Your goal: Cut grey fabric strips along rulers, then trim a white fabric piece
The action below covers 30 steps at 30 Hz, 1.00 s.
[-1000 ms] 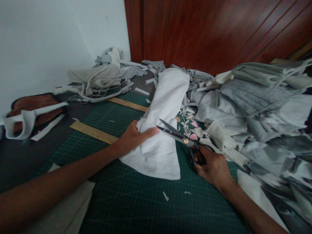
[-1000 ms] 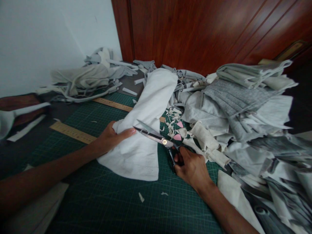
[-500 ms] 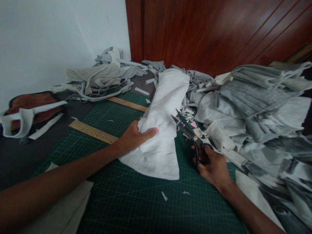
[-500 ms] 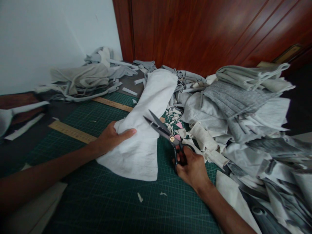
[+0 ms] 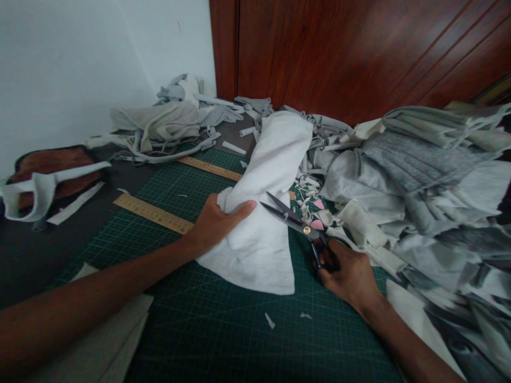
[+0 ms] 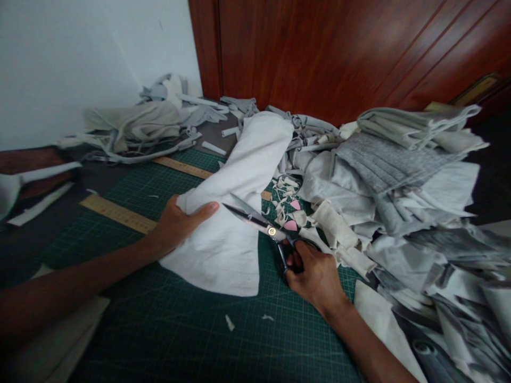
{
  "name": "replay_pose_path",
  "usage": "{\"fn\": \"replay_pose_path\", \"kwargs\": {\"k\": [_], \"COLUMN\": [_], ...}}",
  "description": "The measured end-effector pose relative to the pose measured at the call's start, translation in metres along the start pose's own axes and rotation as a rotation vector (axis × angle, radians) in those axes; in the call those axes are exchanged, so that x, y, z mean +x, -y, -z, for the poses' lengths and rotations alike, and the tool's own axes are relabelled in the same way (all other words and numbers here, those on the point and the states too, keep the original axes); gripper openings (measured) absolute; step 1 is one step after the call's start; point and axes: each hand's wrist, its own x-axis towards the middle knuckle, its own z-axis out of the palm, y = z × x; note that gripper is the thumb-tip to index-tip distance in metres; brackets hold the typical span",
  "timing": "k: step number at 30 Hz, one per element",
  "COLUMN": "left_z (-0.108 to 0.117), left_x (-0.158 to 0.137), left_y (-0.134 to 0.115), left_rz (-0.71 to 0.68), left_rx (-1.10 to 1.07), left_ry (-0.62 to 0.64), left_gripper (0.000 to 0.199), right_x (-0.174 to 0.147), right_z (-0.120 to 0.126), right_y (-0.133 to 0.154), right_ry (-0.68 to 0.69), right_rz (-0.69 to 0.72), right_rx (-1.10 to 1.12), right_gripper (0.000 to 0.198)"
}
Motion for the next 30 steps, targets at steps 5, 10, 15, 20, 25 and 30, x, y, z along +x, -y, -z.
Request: {"fn": "replay_pose_path", "kwargs": {"k": [5,10,15,20,25,30], "left_z": [0.0013,0.0014,0.0012,0.0021,0.0015,0.0011], "left_x": [-0.0027,-0.0046,-0.0054,-0.0015,0.0028,0.0012], "left_y": [-0.0026,-0.0017,0.0003,0.0041,0.0067,0.0036], "left_rz": [-0.008,-0.013,-0.02,-0.033,-0.066,-0.057], "left_rx": [0.014,0.064,0.077,0.088,0.079,0.08], "left_ry": [0.041,0.041,0.025,0.076,0.086,0.125], "left_gripper": [0.062,0.061,0.062,0.064,0.06,0.064], "right_x": [-0.0015,-0.0033,-0.0058,-0.0067,-0.0071,-0.0049], "right_z": [-0.0004,-0.0016,-0.0021,-0.0025,-0.0035,-0.0015], "right_y": [-0.0001,-0.0008,-0.0012,-0.0006,-0.0014,0.001], "right_ry": [-0.001,0.023,0.035,0.04,0.025,0.018], "right_rz": [0.007,-0.006,-0.027,-0.018,-0.004,-0.011], "right_rx": [-0.011,-0.019,-0.032,-0.043,-0.054,-0.002], "right_gripper": [0.006,0.005,0.005,0.004,0.002,0.002]}}
